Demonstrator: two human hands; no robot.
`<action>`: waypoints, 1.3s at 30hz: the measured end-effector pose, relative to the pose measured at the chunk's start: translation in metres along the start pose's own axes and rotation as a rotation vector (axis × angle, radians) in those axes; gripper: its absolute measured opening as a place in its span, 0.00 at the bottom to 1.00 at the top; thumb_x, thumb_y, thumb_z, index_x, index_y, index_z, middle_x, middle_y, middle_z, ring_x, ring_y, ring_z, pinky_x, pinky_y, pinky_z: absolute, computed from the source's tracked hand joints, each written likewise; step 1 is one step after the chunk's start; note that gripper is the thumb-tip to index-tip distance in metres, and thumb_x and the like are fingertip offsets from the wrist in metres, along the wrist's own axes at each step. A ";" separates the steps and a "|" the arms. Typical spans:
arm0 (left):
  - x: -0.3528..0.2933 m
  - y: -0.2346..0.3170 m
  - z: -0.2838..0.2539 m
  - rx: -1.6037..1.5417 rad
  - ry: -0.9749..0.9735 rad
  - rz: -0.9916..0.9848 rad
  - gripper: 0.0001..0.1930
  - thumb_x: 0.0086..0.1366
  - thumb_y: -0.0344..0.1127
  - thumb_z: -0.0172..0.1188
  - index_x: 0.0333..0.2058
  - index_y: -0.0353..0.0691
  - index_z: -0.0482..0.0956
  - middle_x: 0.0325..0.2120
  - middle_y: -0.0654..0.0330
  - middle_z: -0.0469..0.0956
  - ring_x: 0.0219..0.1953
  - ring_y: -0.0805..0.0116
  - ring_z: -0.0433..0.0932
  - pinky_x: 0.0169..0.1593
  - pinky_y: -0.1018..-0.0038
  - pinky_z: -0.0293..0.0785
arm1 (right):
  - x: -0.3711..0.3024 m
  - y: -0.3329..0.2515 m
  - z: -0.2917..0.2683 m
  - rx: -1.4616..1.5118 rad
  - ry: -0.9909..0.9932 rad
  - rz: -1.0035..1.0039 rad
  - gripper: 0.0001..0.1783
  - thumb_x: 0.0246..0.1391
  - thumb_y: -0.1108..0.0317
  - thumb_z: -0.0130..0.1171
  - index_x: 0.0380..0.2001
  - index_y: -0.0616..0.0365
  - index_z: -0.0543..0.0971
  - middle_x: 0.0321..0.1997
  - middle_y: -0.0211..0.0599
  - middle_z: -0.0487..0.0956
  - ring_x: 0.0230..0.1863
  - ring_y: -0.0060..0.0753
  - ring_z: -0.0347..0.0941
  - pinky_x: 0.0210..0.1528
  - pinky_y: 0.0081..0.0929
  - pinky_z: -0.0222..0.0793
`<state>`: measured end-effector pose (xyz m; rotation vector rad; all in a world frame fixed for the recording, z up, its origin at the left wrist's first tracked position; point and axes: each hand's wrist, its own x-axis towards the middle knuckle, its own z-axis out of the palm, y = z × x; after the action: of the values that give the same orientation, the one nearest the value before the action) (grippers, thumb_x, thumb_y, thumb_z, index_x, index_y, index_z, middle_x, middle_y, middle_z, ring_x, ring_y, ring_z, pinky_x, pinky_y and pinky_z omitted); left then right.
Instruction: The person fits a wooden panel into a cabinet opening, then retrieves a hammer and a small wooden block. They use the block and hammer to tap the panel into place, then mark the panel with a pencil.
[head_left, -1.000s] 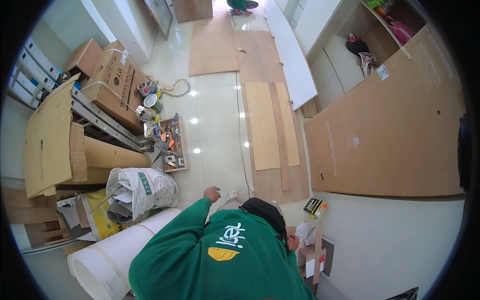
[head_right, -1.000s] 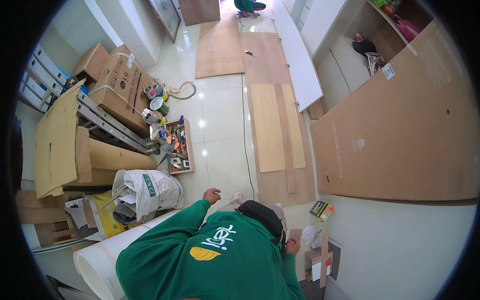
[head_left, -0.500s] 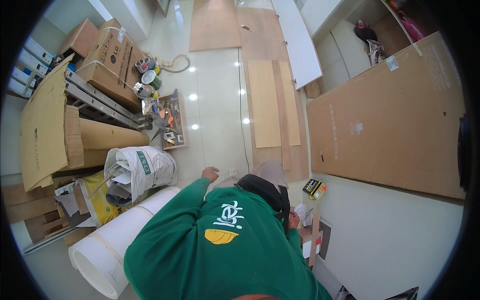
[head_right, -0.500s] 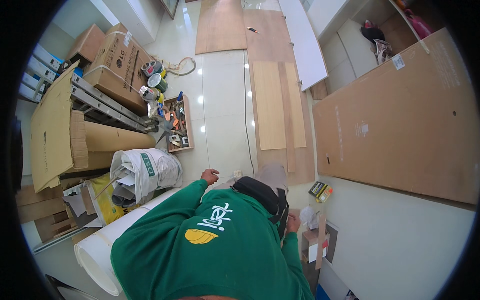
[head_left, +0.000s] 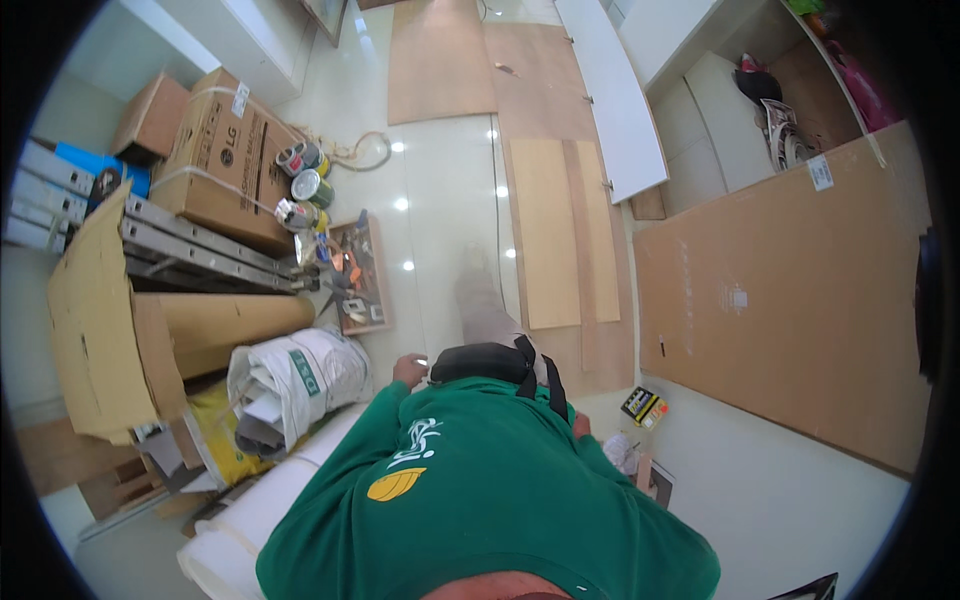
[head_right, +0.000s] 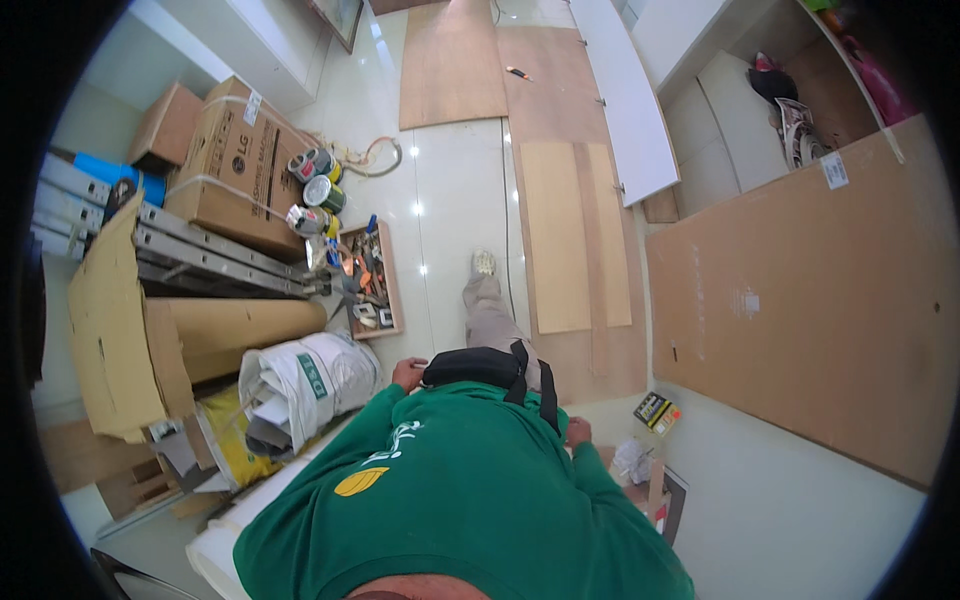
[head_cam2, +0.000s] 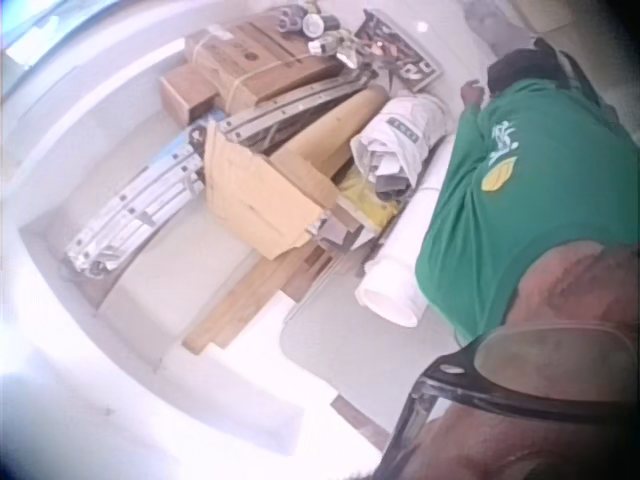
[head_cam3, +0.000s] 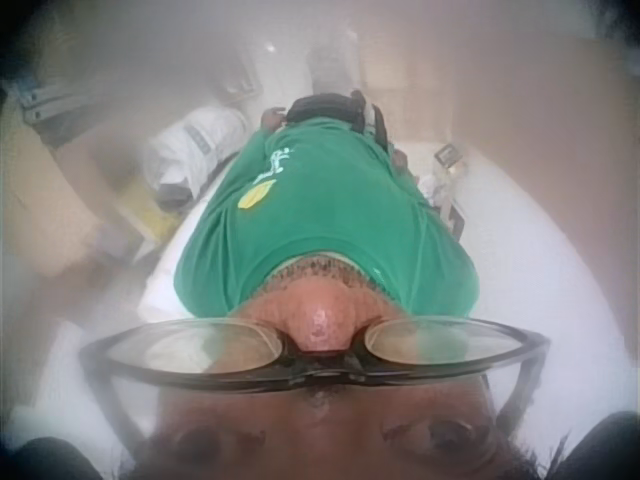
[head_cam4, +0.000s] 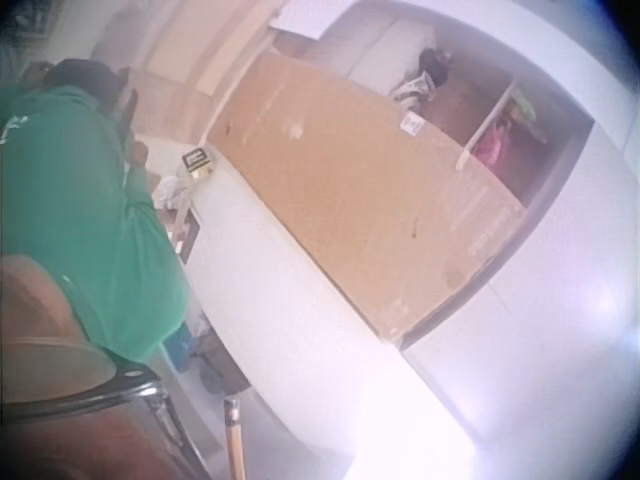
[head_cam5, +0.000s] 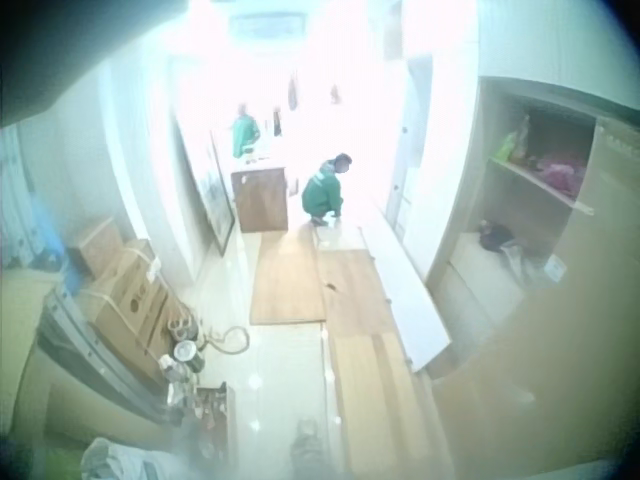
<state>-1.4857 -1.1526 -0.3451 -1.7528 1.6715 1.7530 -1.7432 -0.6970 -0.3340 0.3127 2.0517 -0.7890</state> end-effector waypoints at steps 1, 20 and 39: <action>0.012 0.003 -0.016 -0.043 0.016 -0.040 0.21 0.60 0.29 0.70 0.54 0.40 0.89 0.34 0.53 0.91 0.32 0.66 0.89 0.34 0.67 0.86 | 0.021 -0.044 0.008 0.014 -0.029 0.032 0.09 0.66 0.66 0.59 0.44 0.56 0.85 0.42 0.44 0.89 0.38 0.46 0.87 0.34 0.47 0.84; 0.247 0.278 -0.155 -0.078 0.253 0.190 0.17 0.65 0.30 0.69 0.53 0.37 0.90 0.39 0.53 0.91 0.39 0.67 0.89 0.45 0.71 0.84 | 0.236 -0.730 0.101 0.101 -0.259 -0.387 0.15 0.71 0.66 0.60 0.56 0.58 0.81 0.43 0.42 0.88 0.37 0.34 0.86 0.36 0.34 0.84; 0.588 0.661 -0.402 -0.296 0.109 -0.006 0.25 0.69 0.27 0.64 0.65 0.39 0.80 0.46 0.55 0.90 0.43 0.61 0.89 0.45 0.65 0.85 | 0.362 -0.985 0.192 0.295 -0.132 -0.101 0.11 0.70 0.68 0.59 0.52 0.56 0.81 0.41 0.42 0.89 0.35 0.36 0.87 0.35 0.41 0.85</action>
<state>-1.9135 -2.0238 -0.3023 -2.0046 1.5038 2.0233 -2.3092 -1.6005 -0.2982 0.3137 1.8389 -1.1475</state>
